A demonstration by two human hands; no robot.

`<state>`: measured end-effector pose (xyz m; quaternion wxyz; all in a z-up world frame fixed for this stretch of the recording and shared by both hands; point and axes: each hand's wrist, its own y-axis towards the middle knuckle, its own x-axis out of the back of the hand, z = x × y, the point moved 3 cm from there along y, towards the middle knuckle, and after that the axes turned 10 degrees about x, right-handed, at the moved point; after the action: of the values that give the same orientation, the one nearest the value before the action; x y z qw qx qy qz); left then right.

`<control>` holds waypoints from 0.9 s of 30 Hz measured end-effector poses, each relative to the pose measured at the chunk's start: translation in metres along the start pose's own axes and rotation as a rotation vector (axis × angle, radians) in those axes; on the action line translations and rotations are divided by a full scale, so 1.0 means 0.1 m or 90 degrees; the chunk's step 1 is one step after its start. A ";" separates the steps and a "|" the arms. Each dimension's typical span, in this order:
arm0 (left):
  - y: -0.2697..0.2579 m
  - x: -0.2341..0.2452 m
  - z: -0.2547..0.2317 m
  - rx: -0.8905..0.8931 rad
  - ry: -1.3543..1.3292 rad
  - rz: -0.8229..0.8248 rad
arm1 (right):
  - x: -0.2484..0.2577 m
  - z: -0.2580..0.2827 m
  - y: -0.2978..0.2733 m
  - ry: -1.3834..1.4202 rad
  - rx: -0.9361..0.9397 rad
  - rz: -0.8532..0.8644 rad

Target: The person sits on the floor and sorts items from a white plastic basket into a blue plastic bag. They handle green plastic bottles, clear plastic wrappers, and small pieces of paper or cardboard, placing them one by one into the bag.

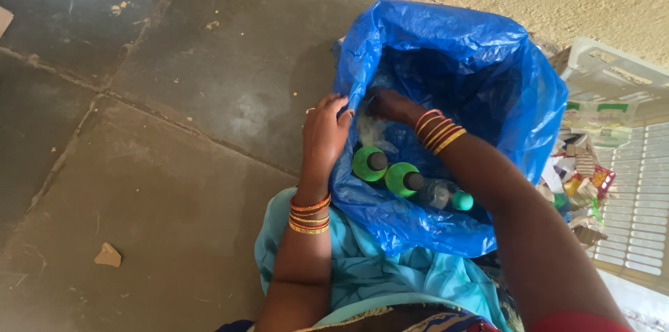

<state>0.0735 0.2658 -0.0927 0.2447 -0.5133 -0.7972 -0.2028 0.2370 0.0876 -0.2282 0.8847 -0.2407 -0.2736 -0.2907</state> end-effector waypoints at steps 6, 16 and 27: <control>0.01 0.01 0.00 -0.041 0.011 -0.013 | 1.01 0.99 -0.86 0.054 0.054 -0.072; -0.06 0.08 -0.05 -0.051 0.039 0.010 | 2.40 0.18 -3.80 0.101 -0.029 -0.474; -0.08 0.09 -0.14 0.005 0.026 0.016 | 0.83 -0.33 -4.95 -0.016 -0.045 -0.153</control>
<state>0.0659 0.2617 -0.0769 0.2659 -0.5180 -0.7862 -0.2069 -0.0147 -0.3174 -0.0685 0.8309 -0.2406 -0.3009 -0.4014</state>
